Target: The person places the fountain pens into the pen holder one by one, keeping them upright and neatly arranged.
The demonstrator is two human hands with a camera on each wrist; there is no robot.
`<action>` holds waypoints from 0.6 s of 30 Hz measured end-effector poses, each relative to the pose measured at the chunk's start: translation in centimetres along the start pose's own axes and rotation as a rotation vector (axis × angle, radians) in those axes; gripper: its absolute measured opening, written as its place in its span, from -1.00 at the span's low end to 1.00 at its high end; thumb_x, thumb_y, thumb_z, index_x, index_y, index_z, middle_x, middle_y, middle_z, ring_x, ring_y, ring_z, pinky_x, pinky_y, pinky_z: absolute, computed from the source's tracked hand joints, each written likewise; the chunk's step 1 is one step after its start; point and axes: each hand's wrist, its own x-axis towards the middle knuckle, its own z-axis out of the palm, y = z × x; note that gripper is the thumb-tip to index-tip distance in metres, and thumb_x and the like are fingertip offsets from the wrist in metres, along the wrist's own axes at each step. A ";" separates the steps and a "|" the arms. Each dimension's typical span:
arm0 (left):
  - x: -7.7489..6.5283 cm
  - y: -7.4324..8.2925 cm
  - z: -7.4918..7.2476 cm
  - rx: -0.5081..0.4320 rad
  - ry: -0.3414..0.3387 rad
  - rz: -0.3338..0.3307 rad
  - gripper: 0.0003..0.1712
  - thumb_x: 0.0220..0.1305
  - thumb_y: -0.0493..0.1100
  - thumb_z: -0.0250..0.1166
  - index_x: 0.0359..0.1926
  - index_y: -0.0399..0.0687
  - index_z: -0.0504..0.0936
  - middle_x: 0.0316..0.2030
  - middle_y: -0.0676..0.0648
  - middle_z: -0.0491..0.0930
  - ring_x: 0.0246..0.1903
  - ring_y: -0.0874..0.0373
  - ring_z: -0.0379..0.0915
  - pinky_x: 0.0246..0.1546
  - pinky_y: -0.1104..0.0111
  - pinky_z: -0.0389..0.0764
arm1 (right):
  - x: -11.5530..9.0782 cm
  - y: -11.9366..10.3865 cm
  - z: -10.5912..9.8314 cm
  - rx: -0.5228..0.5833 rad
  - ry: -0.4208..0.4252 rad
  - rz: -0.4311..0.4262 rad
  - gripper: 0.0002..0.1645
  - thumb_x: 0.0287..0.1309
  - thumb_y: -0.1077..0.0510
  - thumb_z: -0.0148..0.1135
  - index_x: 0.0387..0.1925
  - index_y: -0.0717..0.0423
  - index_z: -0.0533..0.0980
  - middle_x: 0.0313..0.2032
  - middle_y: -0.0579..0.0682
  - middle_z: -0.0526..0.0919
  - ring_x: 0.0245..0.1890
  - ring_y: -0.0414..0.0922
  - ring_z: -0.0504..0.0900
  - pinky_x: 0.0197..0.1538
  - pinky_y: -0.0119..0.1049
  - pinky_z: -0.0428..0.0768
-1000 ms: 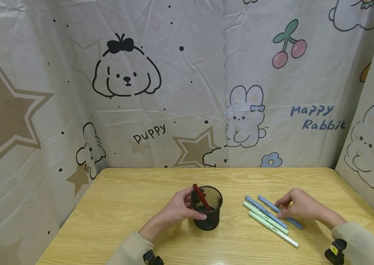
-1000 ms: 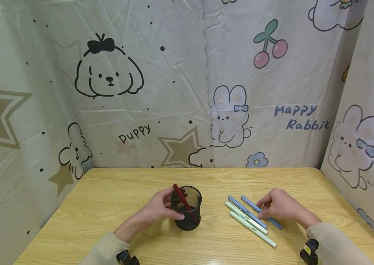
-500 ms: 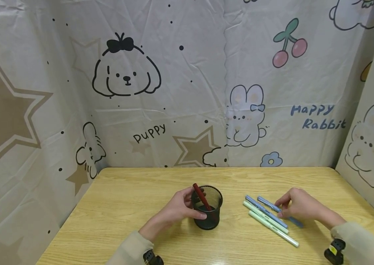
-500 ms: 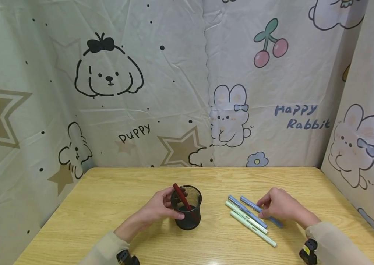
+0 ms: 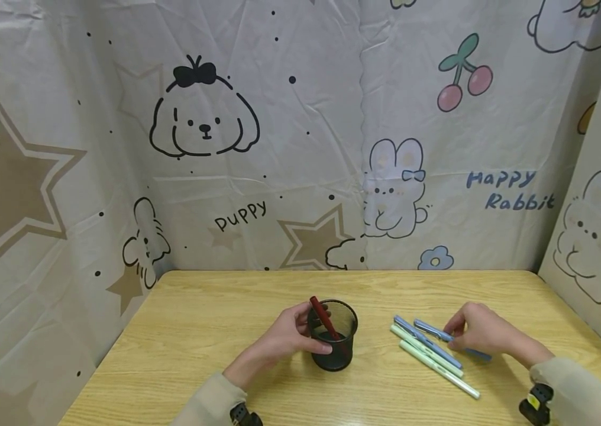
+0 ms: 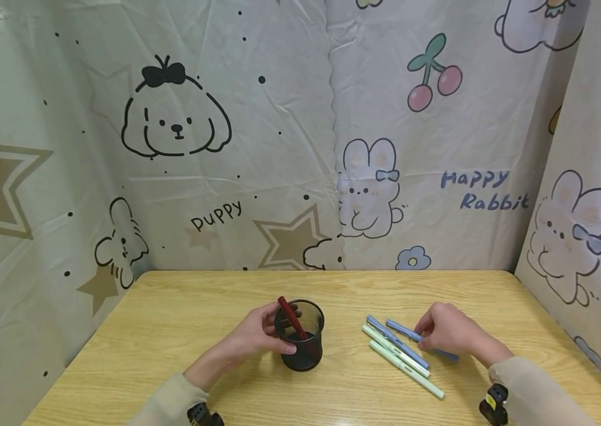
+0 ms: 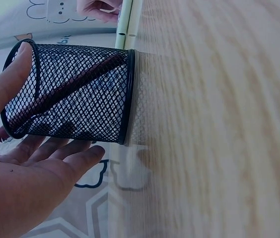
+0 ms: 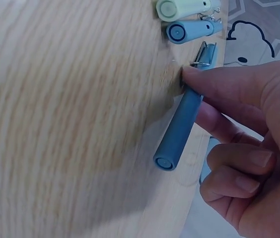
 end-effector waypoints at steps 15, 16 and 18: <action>0.1 -0.1 0.1 -0.013 0.003 -0.002 -0.09 0.10 -0.45 0.58 0.46 -0.34 0.41 0.30 -0.31 0.55 0.24 -0.09 0.55 0.34 -0.02 0.46 | -0.7 0.7 -0.3 0.117 0.022 -0.009 -0.79 0.06 0.23 0.61 -0.23 0.21 0.79 -0.45 -0.16 0.66 -0.40 -0.23 0.47 -0.30 -0.33 0.44; 0.1 -0.1 0.0 -0.010 0.003 -0.001 -0.10 0.10 -0.45 0.58 0.46 -0.34 0.41 0.30 -0.32 0.55 0.24 -0.08 0.55 0.35 -0.03 0.45 | -0.8 0.7 -0.4 0.121 0.025 -0.005 -0.78 0.06 0.23 0.60 -0.22 0.21 0.79 -0.44 -0.16 0.67 -0.38 -0.23 0.48 -0.29 -0.33 0.44; 0.1 -0.1 0.0 -0.010 0.006 -0.008 -0.11 0.10 -0.44 0.59 0.46 -0.32 0.42 0.30 -0.31 0.55 0.24 -0.06 0.55 0.36 -0.04 0.43 | -0.8 0.7 -0.5 0.124 0.033 -0.001 -0.78 0.06 0.23 0.60 -0.21 0.21 0.79 -0.43 -0.15 0.67 -0.36 -0.22 0.48 -0.27 -0.32 0.44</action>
